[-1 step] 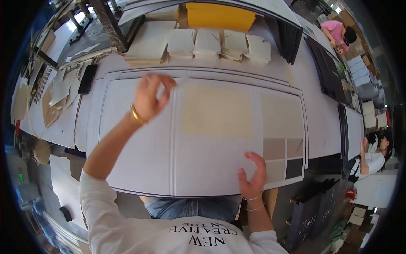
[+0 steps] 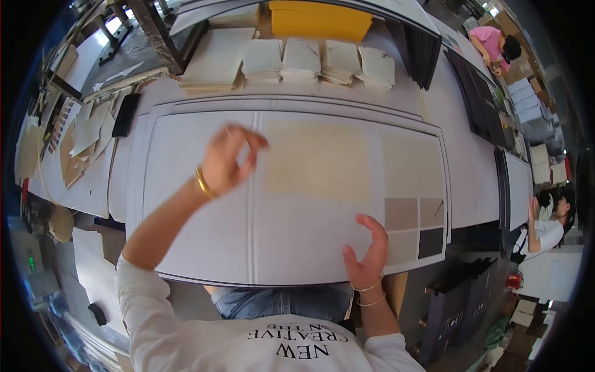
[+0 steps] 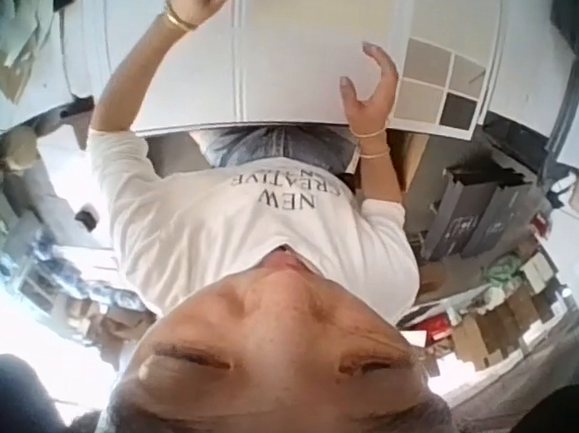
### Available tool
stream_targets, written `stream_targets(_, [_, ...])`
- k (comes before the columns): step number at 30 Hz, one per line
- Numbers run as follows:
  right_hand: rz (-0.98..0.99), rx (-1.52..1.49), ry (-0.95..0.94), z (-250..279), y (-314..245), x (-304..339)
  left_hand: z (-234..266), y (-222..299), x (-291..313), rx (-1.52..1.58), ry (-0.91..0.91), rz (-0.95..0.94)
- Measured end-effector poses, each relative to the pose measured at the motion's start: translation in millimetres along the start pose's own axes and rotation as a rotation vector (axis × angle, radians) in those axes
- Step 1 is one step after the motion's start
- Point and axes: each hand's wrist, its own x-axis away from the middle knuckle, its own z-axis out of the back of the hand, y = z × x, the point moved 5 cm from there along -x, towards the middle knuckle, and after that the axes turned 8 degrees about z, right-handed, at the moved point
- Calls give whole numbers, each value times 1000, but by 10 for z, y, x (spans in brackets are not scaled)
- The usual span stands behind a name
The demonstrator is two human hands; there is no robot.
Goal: Peeling adhesive backing from various paper samples and sticking them onto designated areas of a white cardboard folder, then using a small wooden block to press them down.
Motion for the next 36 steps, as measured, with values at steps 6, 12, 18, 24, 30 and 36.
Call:
stream_targets(6, [-75,-389,-35,-351,-128,23,-496,941,835,702,-258,746])
stream_targets(12, [-9,-264,-34,-410,-184,40,-680,992,1183,1195,106,1101])
stream_targets(18, [308,428,39,-458,-462,-138,-708,927,1419,1022,201,1146])
stream_targets(24, [175,95,-147,-675,-529,-185,-519,1170,1261,639,195,780])
stream_targets(30, [196,3,-170,-652,-514,-152,-564,1188,1376,790,229,914])
stream_targets(36, [269,93,-188,-671,-576,-176,-550,1188,1385,800,272,930])
